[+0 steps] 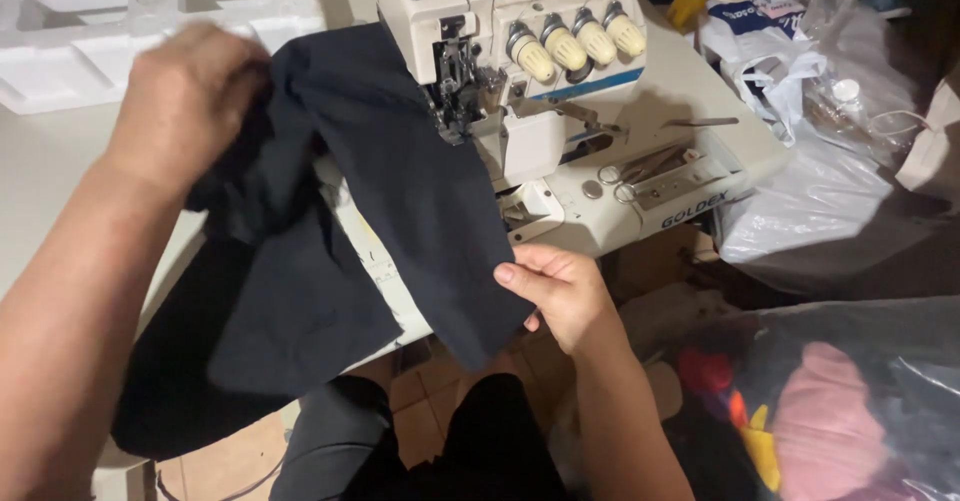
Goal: Using an overlock sewing machine to finish the edges of black fabric pieces
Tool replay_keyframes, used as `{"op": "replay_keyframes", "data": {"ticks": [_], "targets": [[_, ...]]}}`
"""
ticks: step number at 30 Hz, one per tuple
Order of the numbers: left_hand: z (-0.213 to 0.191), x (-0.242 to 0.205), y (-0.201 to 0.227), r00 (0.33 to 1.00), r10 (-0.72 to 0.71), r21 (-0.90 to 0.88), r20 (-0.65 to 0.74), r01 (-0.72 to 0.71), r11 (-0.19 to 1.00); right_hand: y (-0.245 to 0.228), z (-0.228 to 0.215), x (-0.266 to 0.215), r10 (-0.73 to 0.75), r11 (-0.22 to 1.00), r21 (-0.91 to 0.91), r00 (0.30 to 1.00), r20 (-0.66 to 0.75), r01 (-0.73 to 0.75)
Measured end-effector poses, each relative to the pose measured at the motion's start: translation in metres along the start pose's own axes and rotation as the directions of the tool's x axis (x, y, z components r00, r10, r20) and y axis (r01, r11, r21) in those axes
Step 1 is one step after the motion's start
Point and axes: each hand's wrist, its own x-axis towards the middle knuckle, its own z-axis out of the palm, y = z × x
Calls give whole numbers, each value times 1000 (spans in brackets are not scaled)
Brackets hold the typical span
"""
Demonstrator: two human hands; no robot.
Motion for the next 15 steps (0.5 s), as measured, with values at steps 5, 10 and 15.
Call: {"op": "replay_keyframes", "data": {"ticks": [5,10,15], "targets": [[3,15,40,995,-98,102,10,97,990,11,0,-1,-45,998,52,999,-10,45],[-31,12,155,994,21,332,-110,17,943,8,-4,-12,-64,998,6,998,-21,64],[-13,-27,225,962,273,-149,11,-268,952,18,-7,-17,-205,978,45,979,-9,205]]}}
